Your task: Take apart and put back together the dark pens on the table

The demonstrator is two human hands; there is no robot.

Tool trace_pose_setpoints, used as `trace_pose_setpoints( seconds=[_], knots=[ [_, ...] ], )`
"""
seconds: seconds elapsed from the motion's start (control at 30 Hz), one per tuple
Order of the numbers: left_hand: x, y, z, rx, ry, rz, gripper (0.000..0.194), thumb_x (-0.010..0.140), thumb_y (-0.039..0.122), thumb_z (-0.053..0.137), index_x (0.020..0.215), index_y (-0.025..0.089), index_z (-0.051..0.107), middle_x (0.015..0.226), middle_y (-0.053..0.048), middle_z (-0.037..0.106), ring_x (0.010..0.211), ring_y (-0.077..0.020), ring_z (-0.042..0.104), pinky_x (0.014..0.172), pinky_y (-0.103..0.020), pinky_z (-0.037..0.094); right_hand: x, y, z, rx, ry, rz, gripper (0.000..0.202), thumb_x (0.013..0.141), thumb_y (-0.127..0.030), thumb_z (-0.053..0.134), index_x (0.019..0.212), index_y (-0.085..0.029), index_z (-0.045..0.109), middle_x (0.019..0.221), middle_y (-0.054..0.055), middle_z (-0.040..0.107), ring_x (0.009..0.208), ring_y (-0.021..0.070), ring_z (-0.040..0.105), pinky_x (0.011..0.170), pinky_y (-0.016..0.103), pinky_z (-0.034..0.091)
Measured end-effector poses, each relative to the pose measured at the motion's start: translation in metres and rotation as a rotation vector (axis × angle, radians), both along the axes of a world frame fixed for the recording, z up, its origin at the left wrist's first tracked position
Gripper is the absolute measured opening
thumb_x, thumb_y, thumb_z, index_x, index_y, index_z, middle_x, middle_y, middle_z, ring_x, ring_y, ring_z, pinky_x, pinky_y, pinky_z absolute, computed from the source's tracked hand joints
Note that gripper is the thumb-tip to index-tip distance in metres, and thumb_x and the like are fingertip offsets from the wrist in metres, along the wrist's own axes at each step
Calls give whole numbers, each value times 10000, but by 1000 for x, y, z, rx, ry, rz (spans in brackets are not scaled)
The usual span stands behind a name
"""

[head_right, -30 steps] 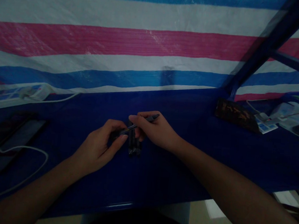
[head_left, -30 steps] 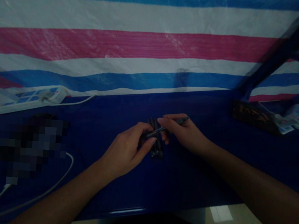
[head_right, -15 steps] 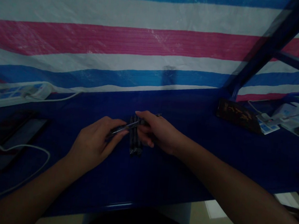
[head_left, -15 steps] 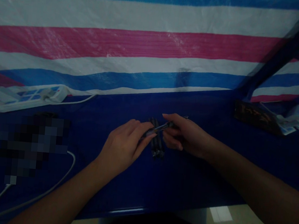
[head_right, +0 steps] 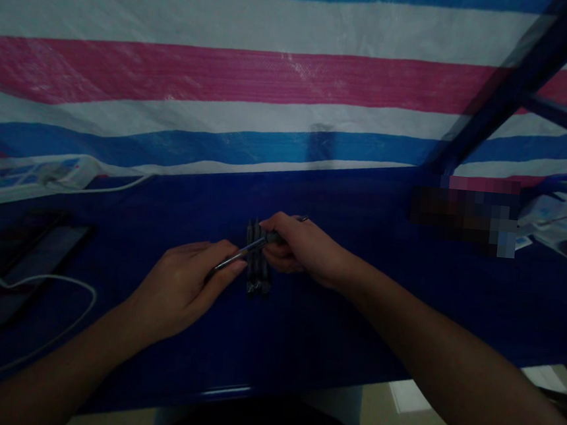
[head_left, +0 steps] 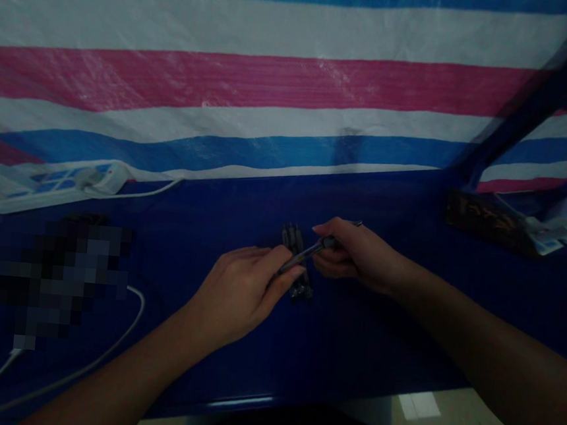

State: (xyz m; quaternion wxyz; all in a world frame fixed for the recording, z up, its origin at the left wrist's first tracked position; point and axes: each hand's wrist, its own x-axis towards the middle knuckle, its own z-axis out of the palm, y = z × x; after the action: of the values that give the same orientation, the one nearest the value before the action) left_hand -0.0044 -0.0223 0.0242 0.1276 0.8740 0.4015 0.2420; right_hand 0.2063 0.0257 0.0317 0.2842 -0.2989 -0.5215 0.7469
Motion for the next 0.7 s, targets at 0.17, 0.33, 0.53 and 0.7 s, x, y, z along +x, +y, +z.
trace_pose_setpoints(
  seconds=[0.17, 0.33, 0.53, 0.7],
  knots=[
    [2, -3, 8, -450, -163, -122, 450, 1115, 344, 337, 760, 196, 571, 619, 52, 530, 521, -97, 510, 528, -231, 400, 6, -2, 2, 220, -49, -14, 505, 961, -319, 540, 502, -219, 355, 483, -89, 271, 436, 62, 219, 445, 246, 198],
    [-5, 4, 12, -576, -175, -124, 463, 1110, 389, 346, 772, 196, 596, 629, 55, 515, 549, -99, 481, 536, -224, 395, 15, 4, 9, 442, -184, 138, 482, 994, -413, 568, 570, -195, 502, 526, -62, 439, 486, 78, 379, 507, 248, 309],
    [-15, 15, 9, -400, -127, -65, 427, 1105, 366, 354, 818, 195, 620, 667, 54, 519, 572, -108, 490, 571, -232, 400, 19, 14, 10, 521, -133, 86, 220, 896, -317, 763, 827, -177, 608, 711, -48, 587, 624, 90, 529, 582, 215, 415],
    [-18, 23, 5, -237, -53, 0, 356, 1105, 348, 383, 899, 196, 632, 709, 38, 555, 616, -135, 546, 621, -265, 406, 21, 26, 0, 522, -120, -61, 269, 951, -428, 692, 891, -168, 654, 743, -7, 650, 643, 119, 600, 624, 256, 492]
  ],
)
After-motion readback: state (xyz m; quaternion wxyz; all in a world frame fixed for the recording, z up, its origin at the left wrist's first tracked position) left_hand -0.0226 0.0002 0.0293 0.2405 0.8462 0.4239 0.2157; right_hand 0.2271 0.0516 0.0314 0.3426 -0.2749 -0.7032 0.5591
